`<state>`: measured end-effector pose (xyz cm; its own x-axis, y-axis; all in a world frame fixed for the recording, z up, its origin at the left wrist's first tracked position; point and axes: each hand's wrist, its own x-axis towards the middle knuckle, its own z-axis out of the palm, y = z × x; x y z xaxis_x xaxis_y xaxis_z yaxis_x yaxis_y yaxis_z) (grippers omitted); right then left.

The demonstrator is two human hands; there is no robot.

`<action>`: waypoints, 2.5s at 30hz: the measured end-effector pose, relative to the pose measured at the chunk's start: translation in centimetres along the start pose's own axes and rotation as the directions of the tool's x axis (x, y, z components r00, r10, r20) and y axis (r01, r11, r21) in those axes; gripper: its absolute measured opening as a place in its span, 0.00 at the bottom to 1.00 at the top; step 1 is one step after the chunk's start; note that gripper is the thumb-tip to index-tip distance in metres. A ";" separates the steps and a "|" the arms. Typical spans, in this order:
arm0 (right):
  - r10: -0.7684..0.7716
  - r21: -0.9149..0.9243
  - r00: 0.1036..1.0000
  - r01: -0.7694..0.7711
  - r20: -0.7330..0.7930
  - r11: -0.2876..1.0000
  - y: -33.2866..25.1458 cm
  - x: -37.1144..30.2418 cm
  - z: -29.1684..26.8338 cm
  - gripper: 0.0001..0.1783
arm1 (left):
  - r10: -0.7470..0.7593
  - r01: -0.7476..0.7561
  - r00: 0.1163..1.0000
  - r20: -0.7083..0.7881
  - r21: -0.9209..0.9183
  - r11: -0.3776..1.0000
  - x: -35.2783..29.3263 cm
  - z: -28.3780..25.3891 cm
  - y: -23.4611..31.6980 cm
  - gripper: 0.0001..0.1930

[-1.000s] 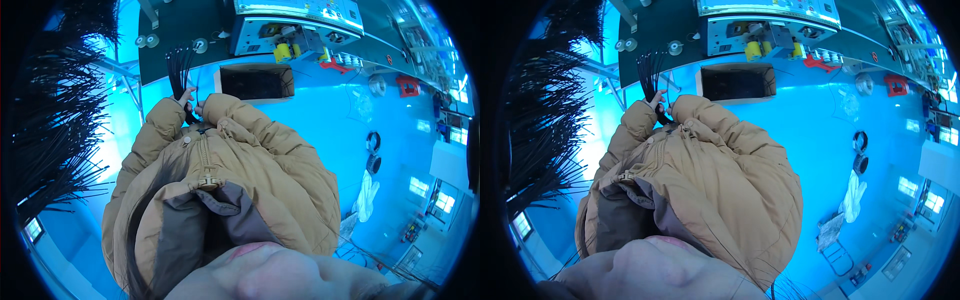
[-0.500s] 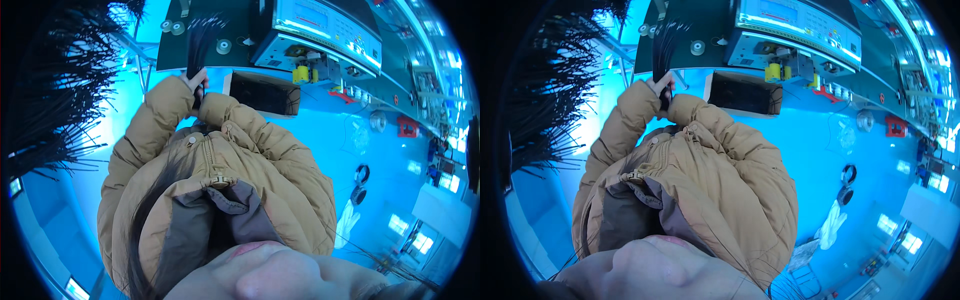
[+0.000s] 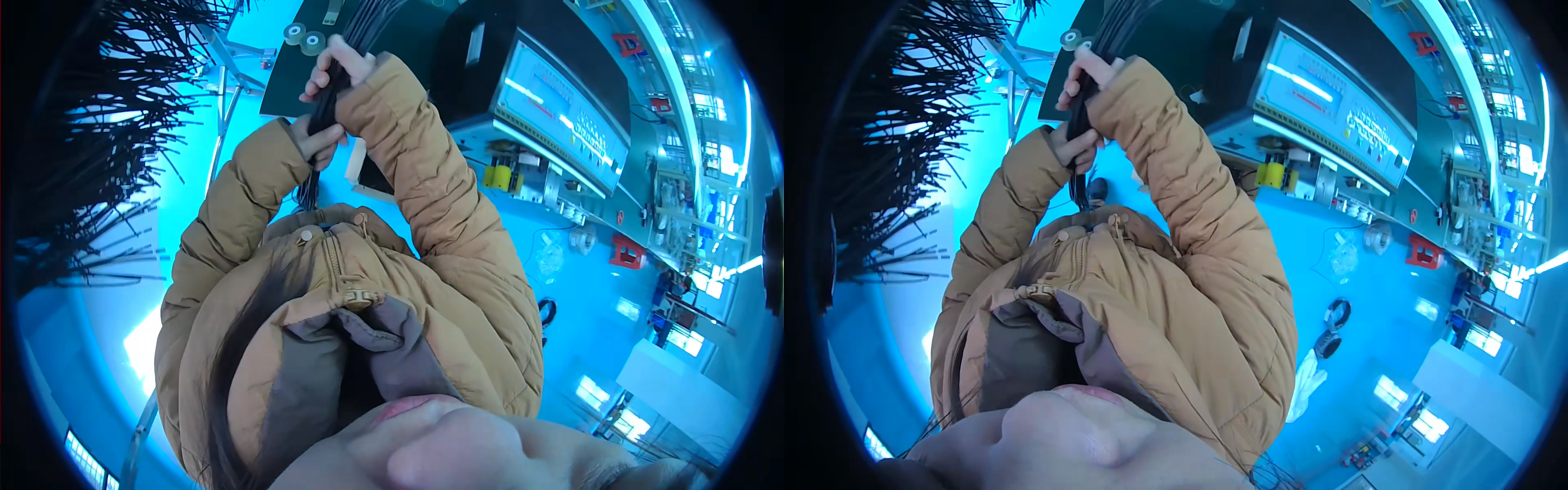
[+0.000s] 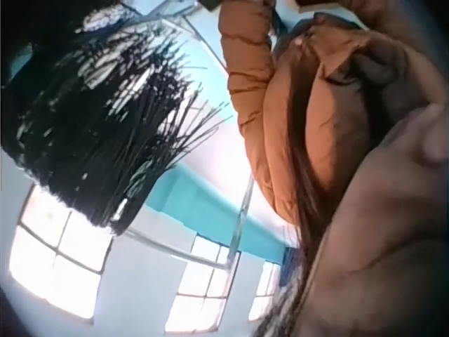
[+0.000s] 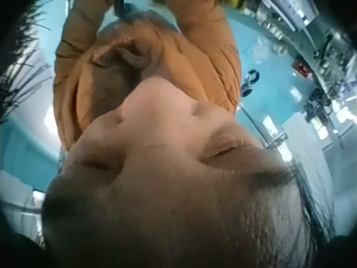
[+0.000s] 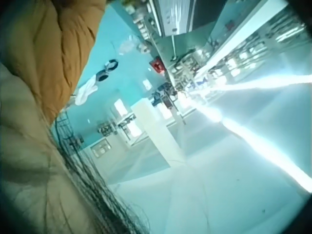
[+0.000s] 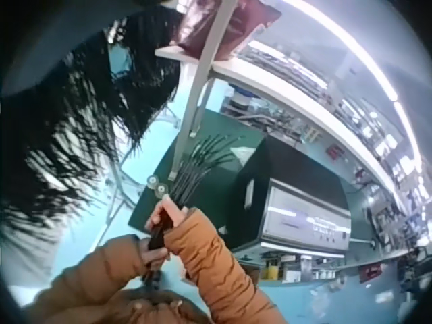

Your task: The person is manipulating and connecting black cables at an electronics assembly or testing station.

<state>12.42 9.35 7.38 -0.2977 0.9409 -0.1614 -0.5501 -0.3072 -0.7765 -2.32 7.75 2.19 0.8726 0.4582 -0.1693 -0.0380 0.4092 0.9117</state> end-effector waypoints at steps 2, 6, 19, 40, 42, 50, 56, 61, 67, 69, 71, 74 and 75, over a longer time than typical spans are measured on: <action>-0.041 0.011 0.981 0.044 -0.190 0.999 0.4 0.3 -2.4 0.22 | -0.185 0.168 0.978 -0.095 -0.159 0.973 1.3 -0.9 -0.7 0.16; -0.357 -0.775 0.689 -0.546 -0.631 0.317 4.1 -1.0 -11.8 0.27 | -0.426 0.398 0.899 -0.104 -0.215 0.892 4.1 -5.3 -3.2 0.17; 0.324 -0.418 0.886 -0.446 -0.331 0.791 6.0 -1.7 -10.8 0.28 | -0.220 0.354 0.935 0.277 -0.736 0.577 4.7 -9.8 -5.6 0.16; 0.358 -0.147 0.817 -0.464 -0.452 0.873 4.7 -4.9 -10.1 0.16 | -0.032 0.277 0.958 -0.285 0.892 0.359 4.8 -3.8 1.2 0.17; 0.333 -0.175 0.821 -0.453 -0.463 0.874 4.2 -5.5 -8.9 0.18 | -0.079 0.335 0.942 -0.326 0.903 0.270 5.9 -3.3 -0.7 0.17; 0.387 -0.169 0.646 -0.627 -0.658 0.760 2.2 -5.6 -7.0 0.27 | -0.225 0.426 0.894 -0.388 0.892 0.155 9.2 -1.3 -3.8 0.17; 0.415 0.141 0.748 -0.404 -0.518 0.904 3.4 -4.5 -9.2 0.32 | -0.272 0.369 0.919 -0.285 0.862 0.346 9.0 -2.9 -2.0 0.15; 0.386 0.459 0.803 -0.160 -0.455 0.874 4.0 -3.8 -10.4 0.29 | -0.364 0.415 0.897 -0.251 0.758 0.503 10.1 -4.6 -2.4 0.13; 0.246 -0.430 0.825 -0.491 -0.509 0.758 5.1 -4.8 -12.6 0.25 | -0.482 0.482 0.872 -0.085 0.320 0.815 11.2 -6.1 -3.8 0.11; 0.148 -0.795 0.843 -0.538 -0.518 0.282 7.3 -4.3 -14.1 0.24 | -0.455 0.454 0.888 0.072 0.019 0.891 10.8 -6.6 -3.8 0.09; -0.345 -0.905 0.860 -0.259 -0.375 0.338 10.4 -2.5 -15.9 0.31 | -0.463 0.466 0.882 0.085 -0.022 0.885 10.8 -6.7 -3.8 0.10; -0.397 -0.757 0.854 0.006 -0.336 0.654 12.7 1.7 -20.1 0.35 | -0.477 0.499 0.858 0.190 -0.095 0.861 12.2 -6.5 -2.9 0.11; -0.410 -0.675 0.849 0.089 -0.332 0.732 12.4 2.0 -20.5 0.37 | -0.477 0.525 0.837 0.269 -0.148 0.838 12.4 -6.6 -3.0 0.12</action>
<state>20.95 10.35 -15.05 0.2319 0.9725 -0.0214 0.0972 -0.0451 -0.9942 5.42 17.45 -5.17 0.8793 -0.0243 -0.4757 0.3545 0.7002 0.6197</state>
